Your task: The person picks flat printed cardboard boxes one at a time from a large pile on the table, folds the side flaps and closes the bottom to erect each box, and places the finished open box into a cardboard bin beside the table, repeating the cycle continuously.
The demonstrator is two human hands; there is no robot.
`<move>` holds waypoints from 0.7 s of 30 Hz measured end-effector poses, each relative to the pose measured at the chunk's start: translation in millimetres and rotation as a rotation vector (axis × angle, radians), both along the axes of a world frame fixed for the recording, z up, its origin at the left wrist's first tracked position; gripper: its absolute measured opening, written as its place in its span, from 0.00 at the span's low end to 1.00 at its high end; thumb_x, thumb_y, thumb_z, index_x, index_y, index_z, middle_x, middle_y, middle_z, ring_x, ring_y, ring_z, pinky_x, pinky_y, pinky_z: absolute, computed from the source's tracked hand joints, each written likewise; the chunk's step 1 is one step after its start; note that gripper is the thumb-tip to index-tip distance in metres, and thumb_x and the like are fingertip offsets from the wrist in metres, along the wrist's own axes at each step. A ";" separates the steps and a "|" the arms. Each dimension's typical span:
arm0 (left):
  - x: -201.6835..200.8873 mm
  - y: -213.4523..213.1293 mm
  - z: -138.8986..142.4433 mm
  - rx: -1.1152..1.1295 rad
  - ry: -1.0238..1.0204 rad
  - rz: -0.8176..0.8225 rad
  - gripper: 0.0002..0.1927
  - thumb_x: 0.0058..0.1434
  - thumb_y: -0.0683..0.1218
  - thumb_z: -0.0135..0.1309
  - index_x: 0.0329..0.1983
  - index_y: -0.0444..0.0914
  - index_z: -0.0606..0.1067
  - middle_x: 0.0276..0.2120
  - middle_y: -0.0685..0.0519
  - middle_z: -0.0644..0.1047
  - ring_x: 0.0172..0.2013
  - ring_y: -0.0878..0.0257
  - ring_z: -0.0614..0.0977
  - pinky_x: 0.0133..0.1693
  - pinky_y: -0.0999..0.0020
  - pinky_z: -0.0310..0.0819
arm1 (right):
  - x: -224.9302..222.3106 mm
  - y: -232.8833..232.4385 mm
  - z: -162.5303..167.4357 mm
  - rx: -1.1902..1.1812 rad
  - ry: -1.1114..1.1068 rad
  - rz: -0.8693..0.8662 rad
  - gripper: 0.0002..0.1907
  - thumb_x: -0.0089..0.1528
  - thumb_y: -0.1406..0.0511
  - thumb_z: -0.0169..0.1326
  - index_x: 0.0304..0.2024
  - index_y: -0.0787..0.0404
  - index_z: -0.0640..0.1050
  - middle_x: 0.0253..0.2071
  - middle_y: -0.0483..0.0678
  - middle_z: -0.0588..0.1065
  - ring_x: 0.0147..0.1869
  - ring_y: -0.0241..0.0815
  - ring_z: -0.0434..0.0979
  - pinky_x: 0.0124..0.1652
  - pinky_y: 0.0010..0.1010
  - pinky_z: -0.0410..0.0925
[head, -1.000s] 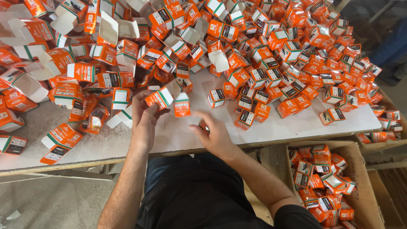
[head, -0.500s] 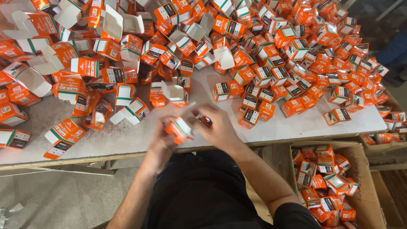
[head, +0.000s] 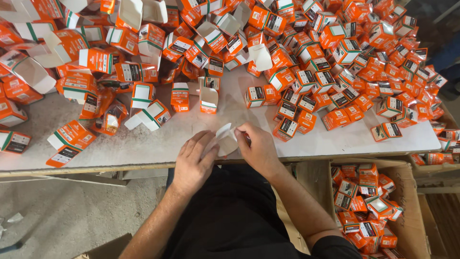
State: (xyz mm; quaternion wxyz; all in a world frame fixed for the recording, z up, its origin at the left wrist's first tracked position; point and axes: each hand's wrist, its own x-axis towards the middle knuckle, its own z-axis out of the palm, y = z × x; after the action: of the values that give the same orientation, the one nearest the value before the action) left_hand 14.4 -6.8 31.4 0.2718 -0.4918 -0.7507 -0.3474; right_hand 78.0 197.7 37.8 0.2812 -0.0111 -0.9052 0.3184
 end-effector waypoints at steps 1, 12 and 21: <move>3.9 1.7 -2.7 0.050 -0.038 -0.019 0.20 0.50 0.44 0.68 0.44 0.35 0.76 0.56 0.40 0.75 0.57 0.42 0.77 0.53 0.50 0.76 | -1.0 1.1 -2.6 -0.018 -0.069 -0.016 0.05 0.66 0.68 0.57 0.42 0.62 0.74 0.32 0.55 0.78 0.35 0.56 0.81 0.33 0.42 0.71; -17.2 16.7 -1.1 0.073 -0.576 -0.090 0.27 0.54 0.41 0.66 0.56 0.36 0.71 0.50 0.43 0.77 0.41 0.52 0.83 0.37 0.63 0.83 | 21.5 2.1 -0.6 0.545 0.108 -0.029 0.35 0.57 0.60 0.63 0.62 0.68 0.67 0.50 0.59 0.72 0.52 0.60 0.74 0.47 0.50 0.67; -14.8 17.3 1.5 0.059 -0.469 -0.139 0.37 0.51 0.41 0.69 0.64 0.40 0.68 0.44 0.46 0.79 0.36 0.52 0.80 0.40 0.59 0.78 | 35.4 12.8 5.3 0.047 0.291 0.114 0.26 0.61 0.71 0.64 0.59 0.60 0.68 0.58 0.54 0.71 0.54 0.47 0.78 0.49 0.33 0.74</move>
State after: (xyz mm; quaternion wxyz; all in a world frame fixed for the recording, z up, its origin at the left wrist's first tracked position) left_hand -0.4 10.5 33.0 0.0797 -0.4401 -0.7473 -0.4915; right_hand 113.4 210.6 43.0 0.3912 0.0930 -0.8612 0.3107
